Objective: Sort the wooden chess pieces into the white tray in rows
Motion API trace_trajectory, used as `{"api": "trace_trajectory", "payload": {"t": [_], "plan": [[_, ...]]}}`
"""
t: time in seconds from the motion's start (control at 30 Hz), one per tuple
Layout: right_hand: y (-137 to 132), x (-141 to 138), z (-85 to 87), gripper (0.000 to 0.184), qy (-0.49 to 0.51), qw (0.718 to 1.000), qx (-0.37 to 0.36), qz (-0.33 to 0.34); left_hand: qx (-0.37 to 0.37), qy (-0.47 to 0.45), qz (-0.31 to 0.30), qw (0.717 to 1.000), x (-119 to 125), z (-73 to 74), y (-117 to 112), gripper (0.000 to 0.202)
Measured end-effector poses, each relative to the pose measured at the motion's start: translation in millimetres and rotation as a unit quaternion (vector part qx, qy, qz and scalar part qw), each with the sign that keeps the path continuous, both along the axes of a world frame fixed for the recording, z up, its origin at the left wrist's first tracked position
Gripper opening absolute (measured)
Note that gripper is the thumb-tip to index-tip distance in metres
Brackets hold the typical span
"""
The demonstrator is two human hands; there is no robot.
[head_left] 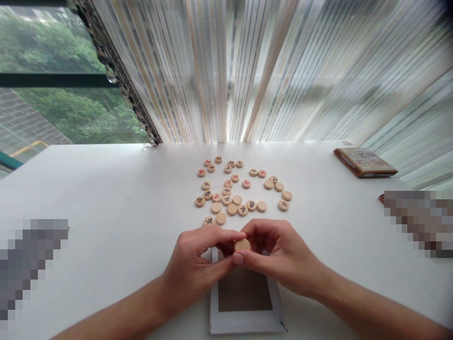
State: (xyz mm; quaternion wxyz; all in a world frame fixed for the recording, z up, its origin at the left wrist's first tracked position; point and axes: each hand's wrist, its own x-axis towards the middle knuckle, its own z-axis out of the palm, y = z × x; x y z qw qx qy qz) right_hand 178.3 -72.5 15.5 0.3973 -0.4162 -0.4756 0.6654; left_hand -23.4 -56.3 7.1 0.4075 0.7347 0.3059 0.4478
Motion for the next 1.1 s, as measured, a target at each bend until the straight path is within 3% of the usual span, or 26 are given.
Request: {"api": "trace_trajectory", "payload": {"t": [0.17,0.27,0.5,0.83,1.1], "plan": [[-2.0,0.4,3.6,0.037,0.013,1.0,0.0,0.021,0.032,0.015,-0.013,0.999,0.2,2.9,-0.9,0.014],[-0.3,1.4,6.9,0.035,0.032,0.999,0.002,0.031,-0.012,0.005,-0.016,1.0,0.1,2.5,-1.0,0.011],[3.1,5.2,5.4,0.038,0.051,0.997,-0.026,0.043,-0.112,-0.074,-0.018,0.991,-0.6,-2.4,-0.9,0.027],[0.1,-0.3,6.6,0.04,0.078,0.996,-0.034,0.033,-0.065,-0.044,-0.012,0.997,-0.2,-1.5,-1.1,0.017],[-0.2,-0.3,11.0,0.035,0.077,0.996,-0.018,0.035,-0.071,-0.058,-0.022,0.996,-0.5,-3.8,-0.8,0.022]]}}
